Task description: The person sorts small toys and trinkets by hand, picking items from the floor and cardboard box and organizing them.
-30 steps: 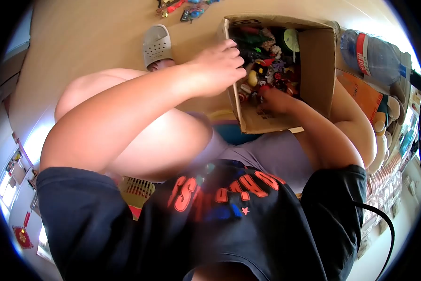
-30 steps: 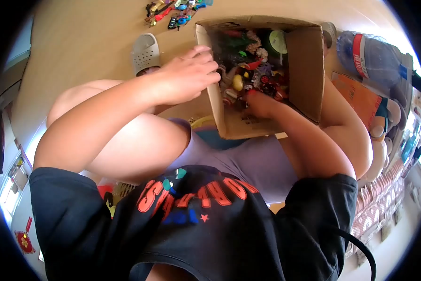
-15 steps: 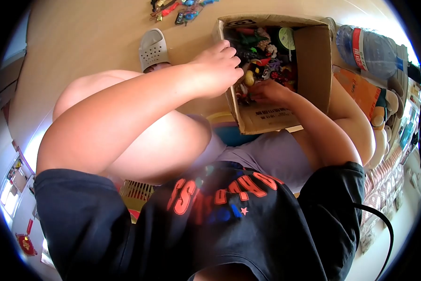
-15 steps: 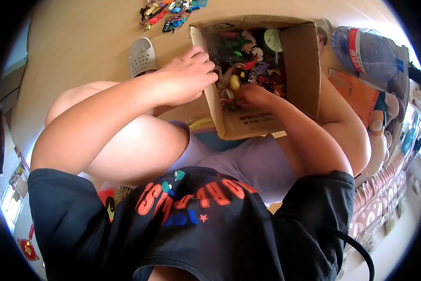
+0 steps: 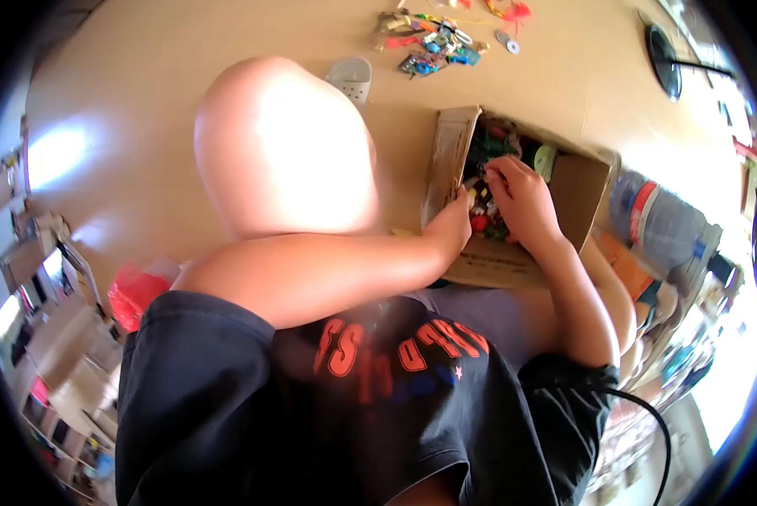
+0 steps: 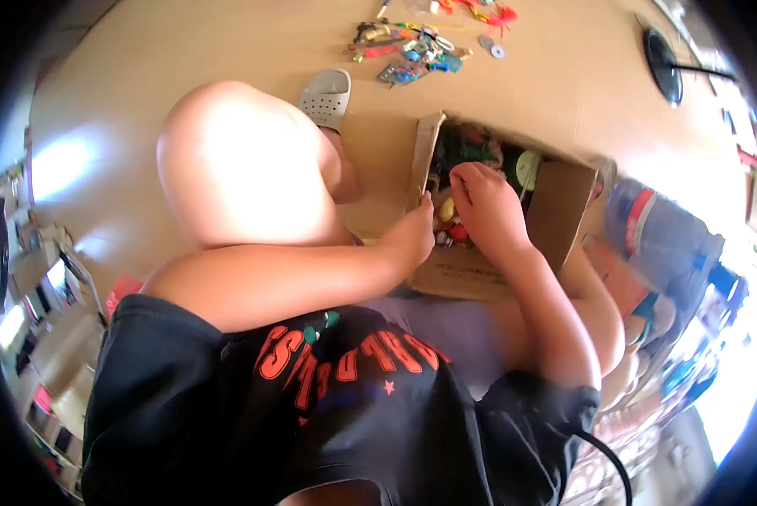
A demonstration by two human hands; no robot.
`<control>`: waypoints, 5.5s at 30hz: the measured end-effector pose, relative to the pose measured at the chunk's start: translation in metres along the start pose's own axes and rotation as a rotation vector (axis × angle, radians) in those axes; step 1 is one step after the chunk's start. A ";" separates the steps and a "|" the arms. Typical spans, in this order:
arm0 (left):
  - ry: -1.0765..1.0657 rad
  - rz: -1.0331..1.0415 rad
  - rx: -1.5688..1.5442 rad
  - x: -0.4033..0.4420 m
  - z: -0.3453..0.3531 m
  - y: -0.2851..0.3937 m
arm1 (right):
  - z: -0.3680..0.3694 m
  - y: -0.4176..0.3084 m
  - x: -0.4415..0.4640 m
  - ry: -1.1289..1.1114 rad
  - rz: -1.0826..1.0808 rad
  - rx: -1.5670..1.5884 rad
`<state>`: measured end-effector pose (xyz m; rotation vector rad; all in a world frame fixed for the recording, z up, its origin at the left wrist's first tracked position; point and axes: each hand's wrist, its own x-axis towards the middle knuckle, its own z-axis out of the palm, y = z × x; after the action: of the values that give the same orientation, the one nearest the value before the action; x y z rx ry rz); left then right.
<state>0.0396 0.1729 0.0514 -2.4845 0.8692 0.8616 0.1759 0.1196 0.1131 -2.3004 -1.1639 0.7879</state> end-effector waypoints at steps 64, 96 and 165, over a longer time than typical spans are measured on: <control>0.038 0.074 -0.120 0.000 -0.001 0.040 | -0.090 0.014 0.045 -0.260 0.384 1.105; -0.306 0.255 -0.268 -0.001 -0.036 -0.007 | 0.020 0.153 -0.046 -0.143 1.003 1.046; 0.613 -0.054 -0.400 -0.030 0.020 0.059 | 0.114 0.114 -0.053 -0.286 0.555 0.632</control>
<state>-0.0258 0.1525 0.0479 -3.1845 0.8648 0.2551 0.1404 0.0278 -0.0253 -1.9915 -0.2633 1.4741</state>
